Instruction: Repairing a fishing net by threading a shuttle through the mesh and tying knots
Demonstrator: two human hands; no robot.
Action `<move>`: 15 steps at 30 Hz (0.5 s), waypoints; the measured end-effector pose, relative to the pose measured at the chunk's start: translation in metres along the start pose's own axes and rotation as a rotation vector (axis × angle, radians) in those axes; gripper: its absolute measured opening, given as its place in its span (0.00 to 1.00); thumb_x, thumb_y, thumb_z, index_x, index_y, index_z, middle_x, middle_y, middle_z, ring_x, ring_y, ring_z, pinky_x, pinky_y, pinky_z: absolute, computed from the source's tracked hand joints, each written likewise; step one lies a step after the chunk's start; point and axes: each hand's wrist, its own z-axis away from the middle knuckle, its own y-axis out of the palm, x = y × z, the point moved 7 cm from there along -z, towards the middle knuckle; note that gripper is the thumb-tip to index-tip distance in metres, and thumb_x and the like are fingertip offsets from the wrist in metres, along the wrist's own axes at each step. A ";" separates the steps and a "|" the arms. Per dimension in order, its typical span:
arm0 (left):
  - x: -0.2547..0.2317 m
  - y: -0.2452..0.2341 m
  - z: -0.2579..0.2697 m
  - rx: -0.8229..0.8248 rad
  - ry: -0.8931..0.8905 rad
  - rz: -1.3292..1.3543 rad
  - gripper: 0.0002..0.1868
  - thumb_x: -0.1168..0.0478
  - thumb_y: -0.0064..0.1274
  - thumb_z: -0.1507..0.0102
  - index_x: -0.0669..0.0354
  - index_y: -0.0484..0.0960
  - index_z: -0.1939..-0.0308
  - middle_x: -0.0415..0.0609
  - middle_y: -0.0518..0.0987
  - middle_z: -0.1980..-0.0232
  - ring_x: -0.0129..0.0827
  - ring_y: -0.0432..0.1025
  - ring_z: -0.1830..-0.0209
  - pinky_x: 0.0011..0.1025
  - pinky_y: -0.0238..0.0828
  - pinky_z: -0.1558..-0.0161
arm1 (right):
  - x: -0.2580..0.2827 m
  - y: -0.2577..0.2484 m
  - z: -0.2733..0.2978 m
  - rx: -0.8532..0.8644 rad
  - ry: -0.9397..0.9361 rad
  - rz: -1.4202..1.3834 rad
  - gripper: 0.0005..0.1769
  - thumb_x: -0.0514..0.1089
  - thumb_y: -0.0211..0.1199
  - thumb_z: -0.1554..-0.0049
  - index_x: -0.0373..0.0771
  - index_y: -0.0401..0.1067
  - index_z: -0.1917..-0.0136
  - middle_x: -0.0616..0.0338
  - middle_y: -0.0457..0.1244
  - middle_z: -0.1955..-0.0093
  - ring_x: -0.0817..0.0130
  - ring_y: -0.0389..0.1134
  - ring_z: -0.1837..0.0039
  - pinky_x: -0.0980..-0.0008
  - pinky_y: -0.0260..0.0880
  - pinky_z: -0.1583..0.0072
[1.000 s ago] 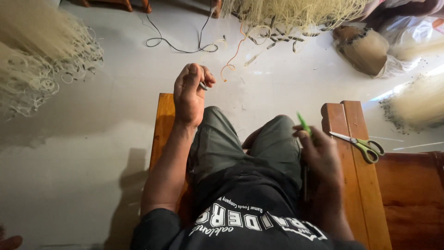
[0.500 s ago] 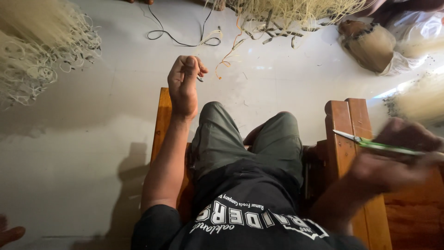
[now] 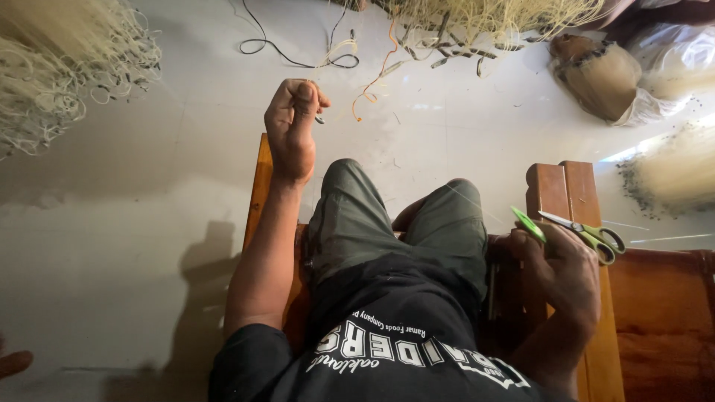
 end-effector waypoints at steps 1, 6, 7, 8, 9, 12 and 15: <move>-0.002 0.000 0.000 0.006 0.023 -0.012 0.15 0.52 0.40 0.30 0.56 0.70 0.66 0.46 0.74 0.66 0.30 0.65 0.64 0.27 0.63 0.57 | -0.001 0.000 0.000 -0.003 0.045 0.034 0.18 0.55 0.57 0.42 0.43 0.78 0.48 0.55 0.70 0.52 0.59 0.69 0.50 0.59 0.63 0.50; -0.004 -0.003 -0.001 0.013 0.048 -0.037 0.14 0.54 0.40 0.30 0.56 0.68 0.67 0.46 0.72 0.66 0.31 0.67 0.62 0.28 0.63 0.56 | -0.036 0.003 0.006 -0.121 0.006 0.094 0.16 0.45 0.53 0.42 0.41 0.80 0.49 0.51 0.69 0.57 0.56 0.68 0.54 0.57 0.65 0.50; -0.004 -0.003 -0.001 0.025 0.060 -0.044 0.13 0.55 0.40 0.30 0.56 0.69 0.66 0.45 0.73 0.65 0.30 0.66 0.61 0.28 0.62 0.56 | -0.043 0.001 0.008 -0.202 0.010 -0.118 0.09 0.42 0.58 0.36 0.38 0.78 0.50 0.55 0.64 0.60 0.65 0.63 0.58 0.64 0.60 0.54; -0.003 -0.002 -0.001 0.039 0.072 -0.050 0.13 0.55 0.40 0.29 0.56 0.70 0.66 0.45 0.73 0.64 0.30 0.66 0.61 0.28 0.61 0.56 | -0.052 -0.002 0.011 -0.282 0.017 -0.331 0.08 0.39 0.63 0.30 0.34 0.76 0.51 0.59 0.59 0.63 0.73 0.57 0.61 0.72 0.55 0.58; -0.001 -0.002 -0.002 0.039 0.070 -0.049 0.13 0.55 0.40 0.29 0.56 0.70 0.66 0.45 0.73 0.64 0.30 0.66 0.61 0.28 0.61 0.56 | -0.060 0.004 0.008 -0.281 0.018 -0.330 0.08 0.39 0.63 0.30 0.34 0.76 0.51 0.59 0.59 0.63 0.73 0.57 0.61 0.72 0.55 0.58; 0.011 0.000 -0.002 0.034 -0.004 0.126 0.16 0.49 0.43 0.31 0.53 0.68 0.68 0.43 0.73 0.66 0.29 0.67 0.60 0.27 0.62 0.57 | -0.087 0.017 0.003 -0.444 0.025 -0.877 0.16 0.41 0.55 0.31 0.48 0.66 0.63 0.69 0.56 0.68 0.82 0.55 0.63 0.79 0.56 0.54; 0.019 0.003 0.000 0.073 -0.070 0.299 0.15 0.49 0.45 0.32 0.52 0.67 0.69 0.44 0.71 0.66 0.30 0.67 0.61 0.28 0.58 0.56 | -0.109 0.048 -0.006 -0.466 0.070 -0.927 0.25 0.39 0.50 0.33 0.53 0.53 0.72 0.73 0.48 0.72 0.81 0.48 0.69 0.78 0.48 0.64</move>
